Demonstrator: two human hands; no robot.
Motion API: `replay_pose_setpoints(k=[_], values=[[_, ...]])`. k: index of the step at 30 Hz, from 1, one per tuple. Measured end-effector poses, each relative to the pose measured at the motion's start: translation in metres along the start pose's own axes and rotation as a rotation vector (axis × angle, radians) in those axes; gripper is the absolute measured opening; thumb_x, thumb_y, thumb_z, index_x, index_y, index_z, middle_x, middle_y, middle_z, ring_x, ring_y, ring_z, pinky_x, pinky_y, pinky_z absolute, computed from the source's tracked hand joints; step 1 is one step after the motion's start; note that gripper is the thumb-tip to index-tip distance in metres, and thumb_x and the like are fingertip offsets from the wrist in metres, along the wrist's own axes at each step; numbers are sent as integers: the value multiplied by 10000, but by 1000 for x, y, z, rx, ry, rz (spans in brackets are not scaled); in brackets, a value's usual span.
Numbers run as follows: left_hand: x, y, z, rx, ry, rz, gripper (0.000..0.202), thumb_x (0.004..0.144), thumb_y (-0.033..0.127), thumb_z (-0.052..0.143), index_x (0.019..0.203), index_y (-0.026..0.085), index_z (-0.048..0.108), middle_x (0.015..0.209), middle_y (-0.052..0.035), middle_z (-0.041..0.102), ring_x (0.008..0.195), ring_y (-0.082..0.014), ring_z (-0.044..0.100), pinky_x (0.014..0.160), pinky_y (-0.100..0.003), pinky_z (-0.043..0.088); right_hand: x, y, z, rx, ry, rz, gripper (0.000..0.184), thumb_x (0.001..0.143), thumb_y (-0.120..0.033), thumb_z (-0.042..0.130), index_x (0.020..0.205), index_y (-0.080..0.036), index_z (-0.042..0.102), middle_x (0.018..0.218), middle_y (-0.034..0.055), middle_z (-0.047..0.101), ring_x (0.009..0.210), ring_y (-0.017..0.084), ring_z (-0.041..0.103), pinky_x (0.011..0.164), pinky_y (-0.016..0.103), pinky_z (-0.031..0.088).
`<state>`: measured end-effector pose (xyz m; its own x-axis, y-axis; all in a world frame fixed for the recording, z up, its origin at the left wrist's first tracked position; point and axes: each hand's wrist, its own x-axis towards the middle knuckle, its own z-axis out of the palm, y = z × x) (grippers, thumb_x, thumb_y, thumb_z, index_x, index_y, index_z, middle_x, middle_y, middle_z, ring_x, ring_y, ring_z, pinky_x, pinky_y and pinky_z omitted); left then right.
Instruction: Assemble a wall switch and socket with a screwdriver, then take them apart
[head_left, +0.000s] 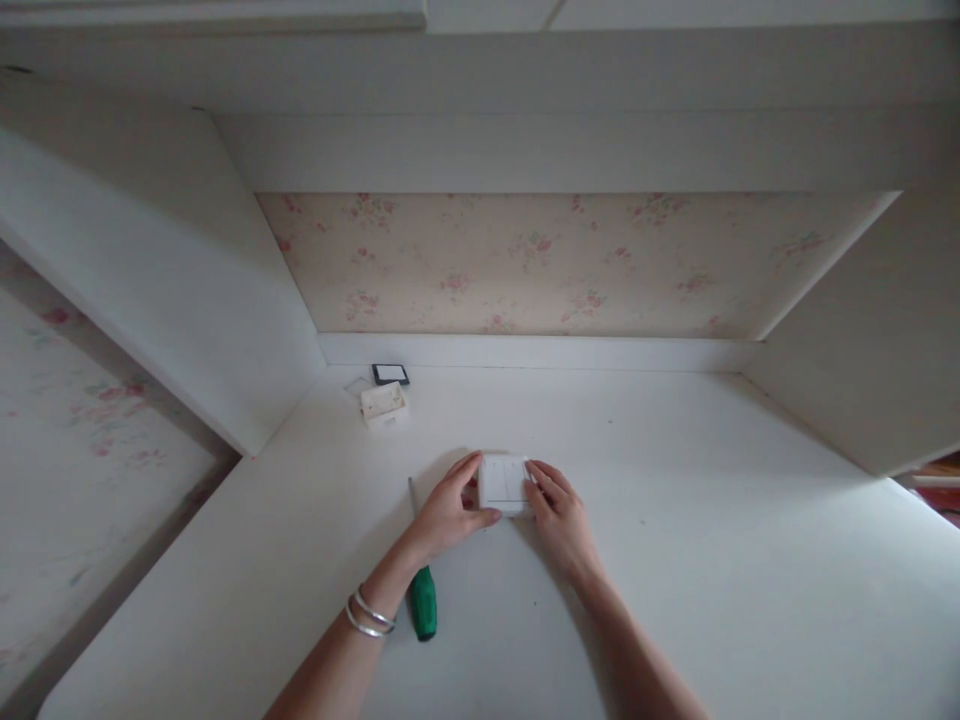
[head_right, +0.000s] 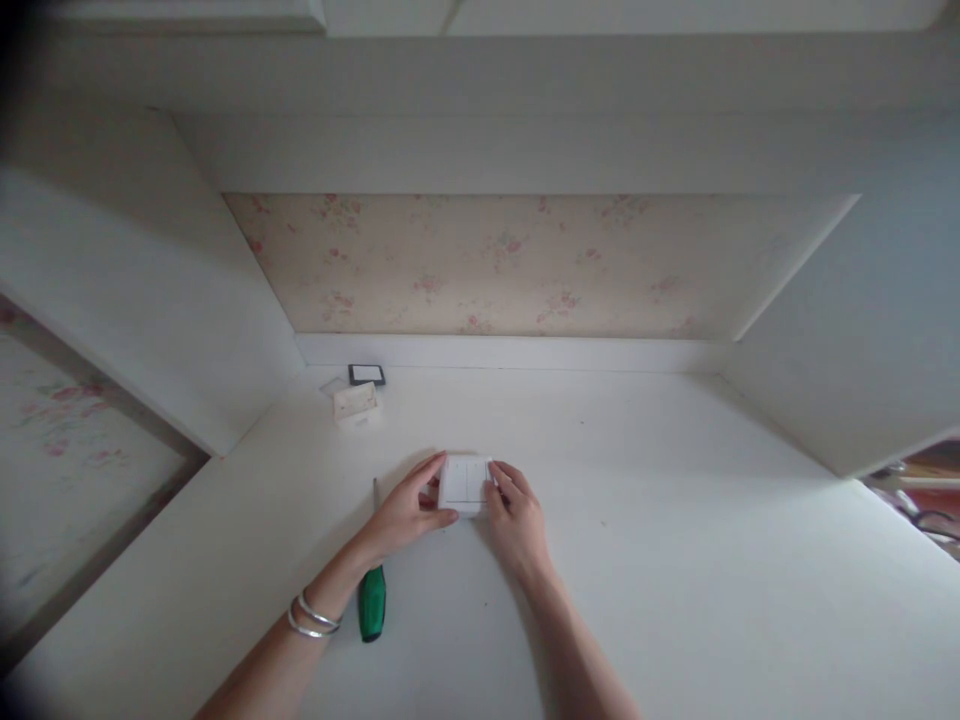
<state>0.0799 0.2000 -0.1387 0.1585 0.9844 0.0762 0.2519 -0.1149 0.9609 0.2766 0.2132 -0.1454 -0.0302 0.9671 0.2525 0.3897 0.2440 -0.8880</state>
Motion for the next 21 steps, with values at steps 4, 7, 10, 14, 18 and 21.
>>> replay_pose_setpoints(k=[4,7,10,14,18,21], values=[[0,1,-1,32,-11,-5,852,642,226,795,1386,271,384,1486,-79,279,1264,-283,417,1023,-412,422,-1,0,0,8,-13,-6,368,887,-400,477,1148,-215,658,1254,84,560,1120,236,525,976,368,395],[-1,5,-3,29,-29,4,811,675,247,772,1387,269,384,1492,-74,271,1282,-282,399,1037,-413,410,-1,1,0,-14,-12,-22,378,896,-410,465,1151,-207,656,1252,90,560,1113,236,532,968,364,403],[-1,9,-5,8,-63,-3,734,738,284,720,1389,243,385,1497,-79,261,1296,-277,384,1018,-390,432,-2,2,0,-40,-8,-44,384,906,-414,450,1156,-204,652,1252,95,558,1107,237,534,961,363,408],[-1,8,-4,-13,-57,-3,737,731,232,714,1390,231,385,1491,-80,274,1300,-278,378,1012,-386,438,-3,2,1,-72,-30,-60,412,925,-423,410,1185,-192,630,1267,100,539,1054,224,558,924,344,438],[0,2,-3,-8,-40,-10,760,724,220,709,1400,234,362,1493,-79,269,1271,-273,416,997,-379,451,-4,1,1,-141,-69,-88,448,940,-438,360,1225,-187,598,1295,103,506,996,204,580,880,322,466],[2,-1,-3,12,-45,-14,756,725,227,706,1399,231,363,1496,-71,266,1269,-275,419,1002,-381,445,-5,-1,1,-167,-56,-106,444,943,-444,348,1229,-212,595,1298,90,505,998,199,584,885,315,469]])
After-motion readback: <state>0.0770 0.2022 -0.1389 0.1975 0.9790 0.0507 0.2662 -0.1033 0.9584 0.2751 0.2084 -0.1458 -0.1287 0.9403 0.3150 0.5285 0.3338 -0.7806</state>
